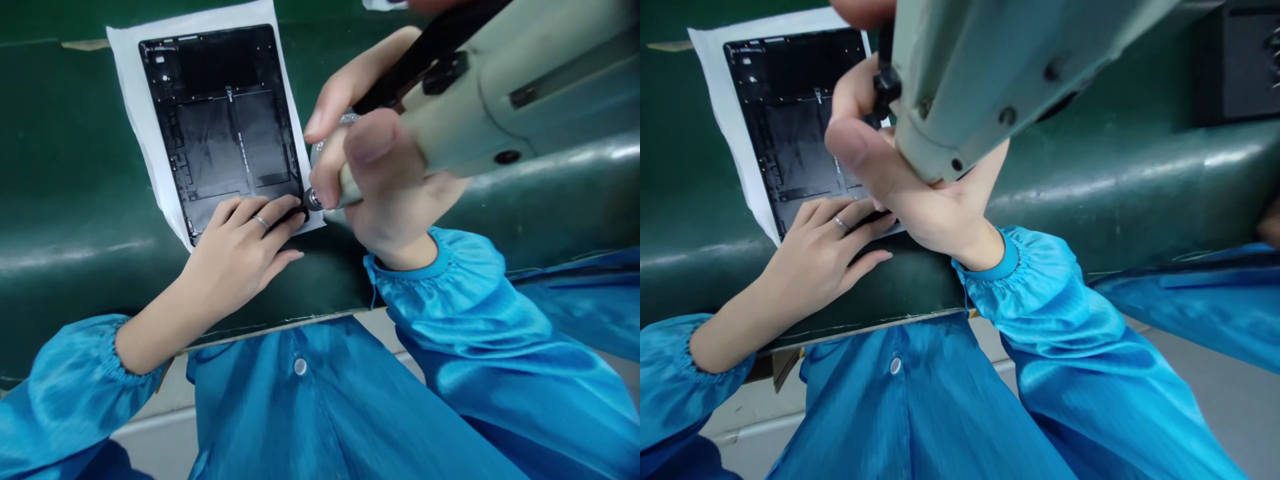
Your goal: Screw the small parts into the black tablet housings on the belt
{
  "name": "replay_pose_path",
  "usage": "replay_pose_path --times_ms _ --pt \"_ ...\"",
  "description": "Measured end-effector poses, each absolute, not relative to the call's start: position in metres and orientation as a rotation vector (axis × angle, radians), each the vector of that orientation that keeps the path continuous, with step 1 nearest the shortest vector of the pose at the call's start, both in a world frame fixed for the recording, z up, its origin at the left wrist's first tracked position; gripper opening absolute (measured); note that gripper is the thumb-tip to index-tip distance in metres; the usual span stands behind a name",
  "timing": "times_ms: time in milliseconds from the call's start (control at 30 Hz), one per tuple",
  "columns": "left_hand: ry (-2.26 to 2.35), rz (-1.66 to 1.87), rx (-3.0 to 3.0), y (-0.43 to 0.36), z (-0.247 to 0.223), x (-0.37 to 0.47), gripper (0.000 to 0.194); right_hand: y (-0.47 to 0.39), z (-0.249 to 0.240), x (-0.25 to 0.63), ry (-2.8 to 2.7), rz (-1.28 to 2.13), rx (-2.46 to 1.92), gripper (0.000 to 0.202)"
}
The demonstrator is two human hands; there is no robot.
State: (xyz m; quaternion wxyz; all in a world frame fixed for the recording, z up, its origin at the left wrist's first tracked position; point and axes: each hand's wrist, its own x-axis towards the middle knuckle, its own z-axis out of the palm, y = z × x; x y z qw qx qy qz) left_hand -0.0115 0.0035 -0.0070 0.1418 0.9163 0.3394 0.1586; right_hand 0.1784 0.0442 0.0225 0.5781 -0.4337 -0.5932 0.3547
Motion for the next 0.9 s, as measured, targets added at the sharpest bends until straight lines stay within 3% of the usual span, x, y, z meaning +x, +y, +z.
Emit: replay_pose_path --times_ms 100,267,600,900 --pt "0.997 0.453 2.602 0.002 -0.007 -0.009 0.041 0.049 0.014 0.178 -1.384 0.748 -0.794 0.041" --pt "1.012 0.445 2.567 0.003 -0.008 -0.008 0.038 0.054 0.005 0.177 -1.36 0.858 -0.664 0.043" --pt "1.013 0.455 2.528 0.004 -0.011 -0.008 0.035 0.056 0.0 0.174 -1.373 0.695 -0.725 0.05" --pt "1.013 0.478 2.535 0.003 -0.011 -0.008 0.035 0.051 0.006 0.182 -1.412 0.832 -0.758 0.044"
